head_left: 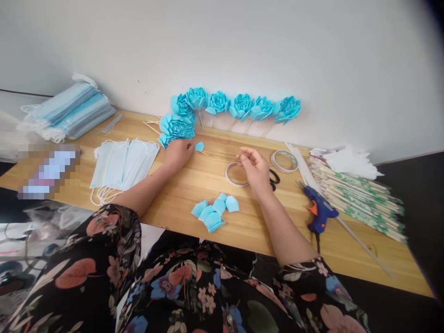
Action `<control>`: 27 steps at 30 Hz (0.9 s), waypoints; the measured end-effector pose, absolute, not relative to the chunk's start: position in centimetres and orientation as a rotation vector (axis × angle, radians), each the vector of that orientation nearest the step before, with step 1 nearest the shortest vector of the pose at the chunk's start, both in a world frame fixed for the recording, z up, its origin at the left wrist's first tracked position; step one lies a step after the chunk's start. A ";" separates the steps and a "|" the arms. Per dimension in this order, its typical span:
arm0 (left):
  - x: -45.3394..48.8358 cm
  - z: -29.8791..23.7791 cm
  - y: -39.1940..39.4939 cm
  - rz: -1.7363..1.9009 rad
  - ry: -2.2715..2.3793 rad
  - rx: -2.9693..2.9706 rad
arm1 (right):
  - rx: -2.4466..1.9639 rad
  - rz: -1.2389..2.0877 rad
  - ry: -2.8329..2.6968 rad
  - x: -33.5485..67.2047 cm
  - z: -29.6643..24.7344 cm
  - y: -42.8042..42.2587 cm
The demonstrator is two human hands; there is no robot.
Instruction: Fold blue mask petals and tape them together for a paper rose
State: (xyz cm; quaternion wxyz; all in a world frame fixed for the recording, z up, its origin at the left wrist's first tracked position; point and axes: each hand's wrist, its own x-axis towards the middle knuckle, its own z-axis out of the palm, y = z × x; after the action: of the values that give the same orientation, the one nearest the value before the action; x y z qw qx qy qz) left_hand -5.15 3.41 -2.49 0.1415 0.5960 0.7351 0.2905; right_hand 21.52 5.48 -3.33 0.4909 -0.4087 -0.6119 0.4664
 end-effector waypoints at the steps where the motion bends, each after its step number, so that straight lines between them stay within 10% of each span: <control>1: -5.0 -2.5 3.3 0.769 2.204 1.752 | -0.991 1.121 -1.483 21.5 -3.1 5.5; 12: -2.8 -2.9 2.3 0.562 2.233 2.008 | -0.917 0.745 -2.082 23.4 2.8 1.1; 27: -1.0 -2.4 0.3 0.895 1.603 2.120 | -0.996 0.421 -2.464 26.5 -2.8 -5.5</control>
State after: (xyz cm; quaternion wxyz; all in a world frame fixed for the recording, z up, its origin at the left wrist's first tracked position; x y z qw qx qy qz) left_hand -0.97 0.26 -2.40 0.1680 0.7452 0.5634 0.3147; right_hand 26.54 -5.49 -2.82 0.2234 -0.3607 -0.8926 0.1524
